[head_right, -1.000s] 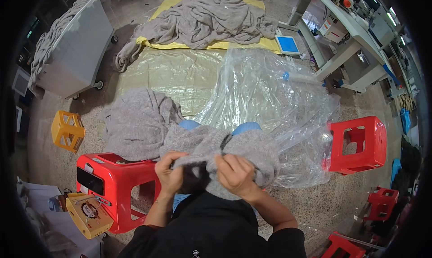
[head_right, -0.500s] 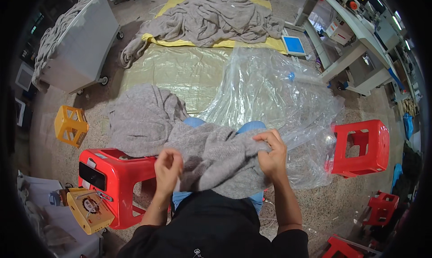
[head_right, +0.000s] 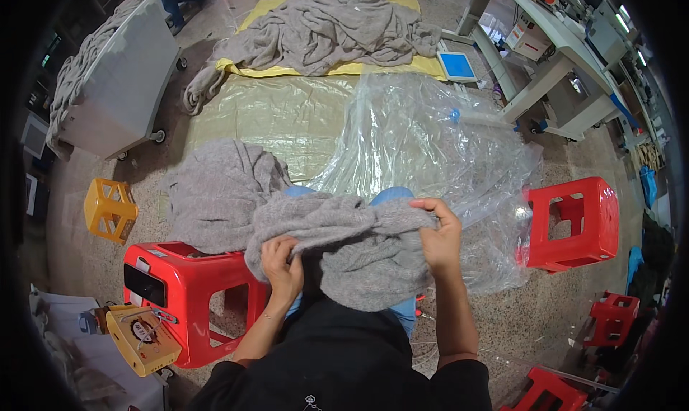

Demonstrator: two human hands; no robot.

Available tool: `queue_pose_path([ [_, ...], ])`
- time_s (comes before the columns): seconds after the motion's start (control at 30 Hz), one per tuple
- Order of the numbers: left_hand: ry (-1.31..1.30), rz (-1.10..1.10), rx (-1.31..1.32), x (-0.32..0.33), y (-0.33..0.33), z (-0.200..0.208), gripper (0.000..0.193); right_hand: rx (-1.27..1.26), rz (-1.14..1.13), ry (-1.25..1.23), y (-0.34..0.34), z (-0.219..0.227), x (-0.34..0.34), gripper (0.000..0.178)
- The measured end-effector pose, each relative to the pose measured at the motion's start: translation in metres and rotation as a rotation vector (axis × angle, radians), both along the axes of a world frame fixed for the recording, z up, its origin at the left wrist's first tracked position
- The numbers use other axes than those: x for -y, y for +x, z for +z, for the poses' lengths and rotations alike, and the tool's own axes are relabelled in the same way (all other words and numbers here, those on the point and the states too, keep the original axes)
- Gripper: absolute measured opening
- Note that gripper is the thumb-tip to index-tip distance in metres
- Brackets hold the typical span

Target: Folding and inspecting pieces of grey fabric on a factory floor.

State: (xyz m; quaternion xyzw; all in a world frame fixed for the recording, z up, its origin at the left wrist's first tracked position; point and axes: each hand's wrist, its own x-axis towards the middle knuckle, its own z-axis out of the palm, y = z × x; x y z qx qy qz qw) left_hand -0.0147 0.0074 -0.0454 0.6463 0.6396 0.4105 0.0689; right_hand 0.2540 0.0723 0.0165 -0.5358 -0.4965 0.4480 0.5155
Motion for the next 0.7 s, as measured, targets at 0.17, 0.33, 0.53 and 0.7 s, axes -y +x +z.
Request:
queue_pose_path([
  [0.17, -0.726, -0.586, 1.585, 0.029, -0.013, 0.073, 0.029, -0.017, -0.057, 0.054, 0.019, 0.015, 0.002, 0.039],
  [0.33, -0.800, -0.441, 1.745, 0.003, -0.007, 0.068, 0.028, 0.078, 0.253, 0.220, 0.019, 0.031, -0.001, 0.032],
  [0.53, -0.764, -0.304, 1.225, -0.006, 0.002, 0.033, 0.014, 0.376, 0.464, 0.116, -0.035, 0.027, -0.007, 0.035],
  [0.7, -0.383, -0.408, 1.051, -0.010, 0.000, 0.032, 0.009, 0.480, 0.626, 0.202, -0.075, 0.021, -0.005, 0.023],
])
